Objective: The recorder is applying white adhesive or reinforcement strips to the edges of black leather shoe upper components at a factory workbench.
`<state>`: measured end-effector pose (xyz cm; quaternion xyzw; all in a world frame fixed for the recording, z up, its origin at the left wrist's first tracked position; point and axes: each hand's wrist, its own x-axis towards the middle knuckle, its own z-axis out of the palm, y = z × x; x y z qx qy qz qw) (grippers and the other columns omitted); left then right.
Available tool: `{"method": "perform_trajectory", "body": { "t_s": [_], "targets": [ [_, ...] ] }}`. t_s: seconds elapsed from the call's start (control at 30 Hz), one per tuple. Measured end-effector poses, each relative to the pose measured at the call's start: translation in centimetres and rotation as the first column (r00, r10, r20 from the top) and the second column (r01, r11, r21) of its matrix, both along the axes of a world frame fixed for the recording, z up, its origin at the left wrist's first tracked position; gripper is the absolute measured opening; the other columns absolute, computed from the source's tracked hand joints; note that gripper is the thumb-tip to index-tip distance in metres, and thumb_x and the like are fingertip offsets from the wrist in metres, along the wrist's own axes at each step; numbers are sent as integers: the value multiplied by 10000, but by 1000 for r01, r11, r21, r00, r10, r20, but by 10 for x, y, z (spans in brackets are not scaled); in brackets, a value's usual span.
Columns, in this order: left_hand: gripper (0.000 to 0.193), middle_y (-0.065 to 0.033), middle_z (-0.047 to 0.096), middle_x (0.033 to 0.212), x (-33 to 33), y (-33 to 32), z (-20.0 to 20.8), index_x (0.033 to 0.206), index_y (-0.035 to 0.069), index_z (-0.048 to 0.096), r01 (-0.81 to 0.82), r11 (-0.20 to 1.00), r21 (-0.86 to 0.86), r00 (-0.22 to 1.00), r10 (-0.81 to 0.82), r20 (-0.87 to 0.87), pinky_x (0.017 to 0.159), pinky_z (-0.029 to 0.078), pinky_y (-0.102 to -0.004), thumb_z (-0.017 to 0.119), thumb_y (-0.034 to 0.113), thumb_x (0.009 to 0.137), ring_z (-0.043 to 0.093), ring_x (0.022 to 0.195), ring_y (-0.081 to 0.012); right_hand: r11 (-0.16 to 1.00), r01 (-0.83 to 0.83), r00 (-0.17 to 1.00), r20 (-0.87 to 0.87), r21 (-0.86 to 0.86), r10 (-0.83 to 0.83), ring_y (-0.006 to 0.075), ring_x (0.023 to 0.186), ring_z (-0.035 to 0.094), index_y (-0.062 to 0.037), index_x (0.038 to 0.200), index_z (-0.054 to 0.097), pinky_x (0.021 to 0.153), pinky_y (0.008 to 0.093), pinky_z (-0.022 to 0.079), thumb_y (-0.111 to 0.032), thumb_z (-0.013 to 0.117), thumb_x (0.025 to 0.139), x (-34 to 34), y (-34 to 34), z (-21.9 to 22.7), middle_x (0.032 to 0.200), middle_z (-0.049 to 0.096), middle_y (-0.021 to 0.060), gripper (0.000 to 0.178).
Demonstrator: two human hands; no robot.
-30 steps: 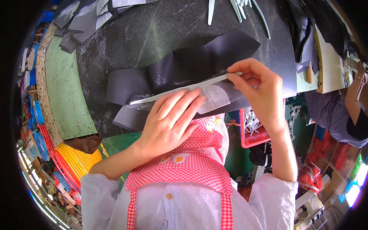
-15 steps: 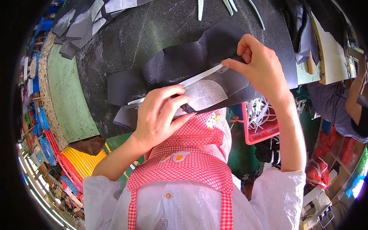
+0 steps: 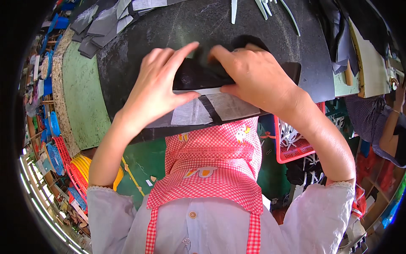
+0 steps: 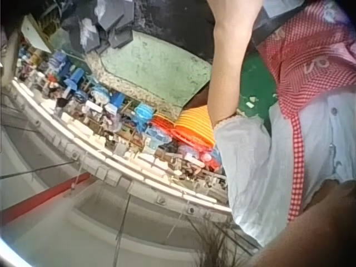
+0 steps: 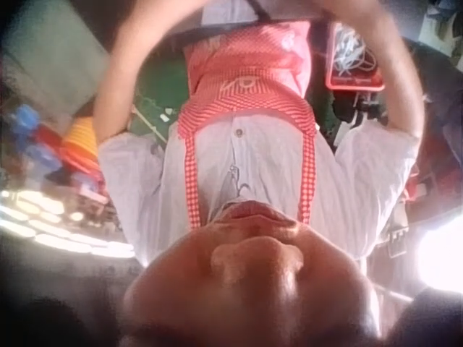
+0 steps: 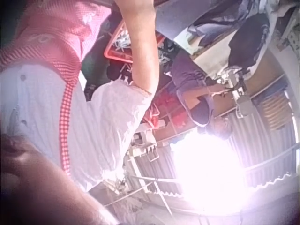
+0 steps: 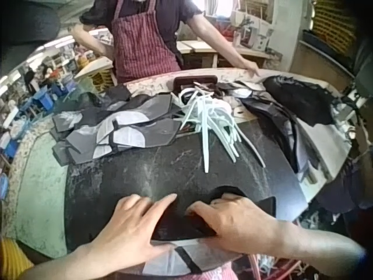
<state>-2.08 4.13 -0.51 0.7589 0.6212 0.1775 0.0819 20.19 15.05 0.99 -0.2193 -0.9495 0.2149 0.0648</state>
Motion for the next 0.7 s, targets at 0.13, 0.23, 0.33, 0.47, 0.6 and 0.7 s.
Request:
{"method": "perform_trajectory", "body": {
  "t_s": [0.13,0.23,0.33,0.47,0.6,0.7],
  "targets": [
    [195,-46,654,989,-6,10,15,914,128,790,103,931,-350,983,-40,180,1014,473,-439,843,116,727,624,1047,-321,994,-84,996,-44,-63,82,282,996,687,-116,1006,763,864,416,573,-18,794,697,9,4,-2,986,714,52,326],
    [221,-53,661,1003,-9,8,-1,925,127,778,236,961,142,962,-251,105,983,492,-425,812,92,710,653,1018,-307,996,-87,993,-80,-14,85,275,1069,676,-104,1034,760,878,396,573,-28,747,681,14,-3,-6,1031,711,52,361],
    [348,-120,657,1175,17,-29,-10,1126,27,751,150,989,-19,981,-151,-126,1052,490,-456,682,60,787,629,1197,-271,948,-32,999,-1,315,34,298,1305,594,5,1231,723,1047,405,501,-53,638,822,15,-54,-4,1399,644,107,422],
    [493,-220,608,1420,55,-65,27,1323,-23,673,148,983,-111,705,-184,-685,1169,449,-443,642,132,856,612,1342,-332,918,-205,957,265,339,116,290,1307,573,95,1234,709,1136,371,466,-120,627,840,23,-83,29,1410,641,206,457],
    [475,-203,639,1400,30,-68,38,1344,-15,654,6,966,-257,977,-61,-206,1175,463,-473,647,72,878,599,1354,-361,965,-133,985,138,227,103,283,1182,603,89,1162,701,1053,359,508,-149,711,823,18,-77,20,1271,662,179,414],
    [669,-166,664,1336,4,-60,47,1458,61,599,51,989,-140,990,-69,-124,1156,438,-525,759,70,808,592,1325,-370,998,25,998,61,-50,-22,332,1130,647,66,1159,646,972,401,555,-168,806,838,3,-77,25,1210,664,175,429]
  ]
}}
